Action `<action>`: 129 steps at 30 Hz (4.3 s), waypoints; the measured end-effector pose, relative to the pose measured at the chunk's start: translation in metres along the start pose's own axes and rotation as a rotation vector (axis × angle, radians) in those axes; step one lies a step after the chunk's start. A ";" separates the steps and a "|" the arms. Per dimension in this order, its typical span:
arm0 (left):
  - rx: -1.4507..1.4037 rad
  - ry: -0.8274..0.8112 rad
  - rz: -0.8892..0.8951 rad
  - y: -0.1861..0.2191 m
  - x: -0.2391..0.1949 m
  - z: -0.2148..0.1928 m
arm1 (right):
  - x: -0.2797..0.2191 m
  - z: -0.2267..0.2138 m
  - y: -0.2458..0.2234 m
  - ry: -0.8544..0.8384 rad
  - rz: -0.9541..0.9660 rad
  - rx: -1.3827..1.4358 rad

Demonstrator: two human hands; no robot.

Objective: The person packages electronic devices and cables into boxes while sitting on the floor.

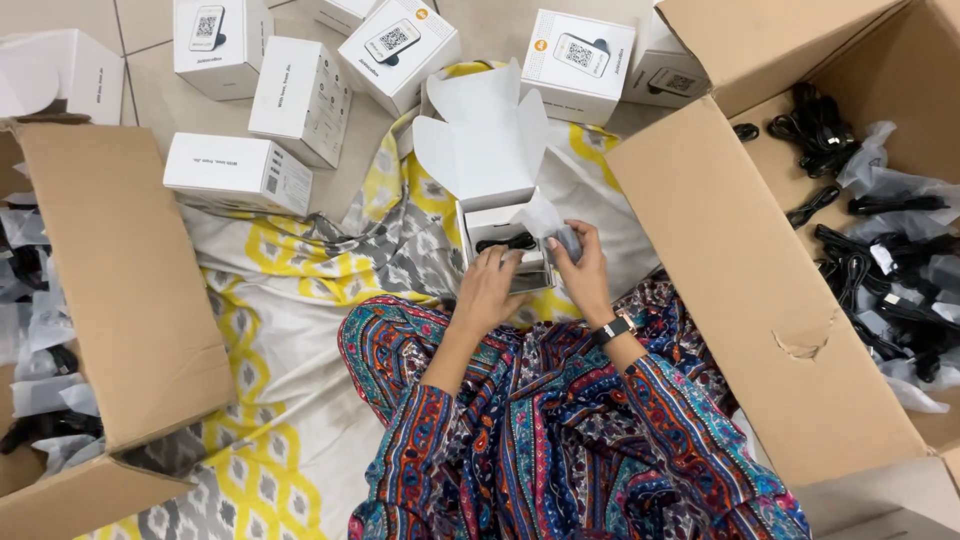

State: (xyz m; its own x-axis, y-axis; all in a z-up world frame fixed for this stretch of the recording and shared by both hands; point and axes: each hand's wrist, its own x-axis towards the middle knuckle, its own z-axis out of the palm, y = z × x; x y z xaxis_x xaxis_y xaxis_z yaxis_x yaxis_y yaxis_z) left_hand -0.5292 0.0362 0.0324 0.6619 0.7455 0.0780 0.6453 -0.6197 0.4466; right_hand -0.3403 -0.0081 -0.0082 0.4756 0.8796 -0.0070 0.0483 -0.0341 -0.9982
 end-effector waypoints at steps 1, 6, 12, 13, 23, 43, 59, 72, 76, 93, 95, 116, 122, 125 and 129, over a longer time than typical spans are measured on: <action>0.006 0.001 0.001 0.002 -0.001 -0.003 | 0.001 0.002 -0.001 0.000 -0.003 0.005; -0.280 0.292 -0.113 0.026 0.001 -0.030 | 0.000 0.023 -0.010 -0.024 -0.007 -0.234; -0.509 0.205 -0.110 0.027 0.008 -0.025 | -0.008 0.034 -0.005 -0.286 0.147 0.238; -0.509 0.202 -0.111 0.027 0.008 -0.027 | -0.009 0.033 -0.005 -0.285 0.150 0.238; -0.455 0.087 -0.104 0.019 -0.004 -0.043 | -0.005 0.029 -0.012 -0.404 -0.094 -0.243; -0.104 -0.030 -0.140 -0.047 0.047 0.026 | 0.039 0.029 0.027 -0.464 -0.434 -1.204; 0.054 -0.034 -0.234 -0.057 0.050 0.064 | 0.035 0.034 0.039 -0.505 -0.368 -1.340; 0.110 -0.022 -0.204 -0.059 0.053 0.069 | 0.036 0.032 0.048 -0.476 -0.445 -1.308; 0.066 0.007 -0.269 -0.062 0.053 0.084 | 0.037 0.032 0.053 -0.462 -0.456 -1.320; -0.123 0.258 -0.201 -0.033 0.016 0.038 | 0.034 0.030 0.035 -0.447 -0.490 -1.260; -0.116 0.261 -0.212 -0.025 0.008 0.018 | 0.033 0.030 0.030 -0.435 -0.505 -1.258; 0.046 0.364 -0.285 -0.062 0.071 0.033 | 0.000 0.022 0.012 -0.423 -0.550 -1.240; 0.032 0.368 -0.282 -0.034 0.045 0.024 | 0.031 0.039 0.032 -0.438 -0.644 -1.610; 0.114 0.260 -0.309 -0.042 0.036 0.031 | 0.036 0.055 0.036 -0.394 -0.650 -1.565; 0.368 0.022 -0.416 -0.044 0.046 0.048 | 0.041 0.055 0.042 -0.358 -0.626 -1.548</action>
State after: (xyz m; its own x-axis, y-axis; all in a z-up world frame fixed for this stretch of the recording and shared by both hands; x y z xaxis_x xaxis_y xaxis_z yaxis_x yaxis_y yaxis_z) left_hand -0.5088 0.0860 -0.0268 0.3173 0.9481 -0.0184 0.9438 -0.3139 0.1035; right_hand -0.3668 0.0526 -0.0539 -0.1418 0.9841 0.1066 0.9832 0.1276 0.1302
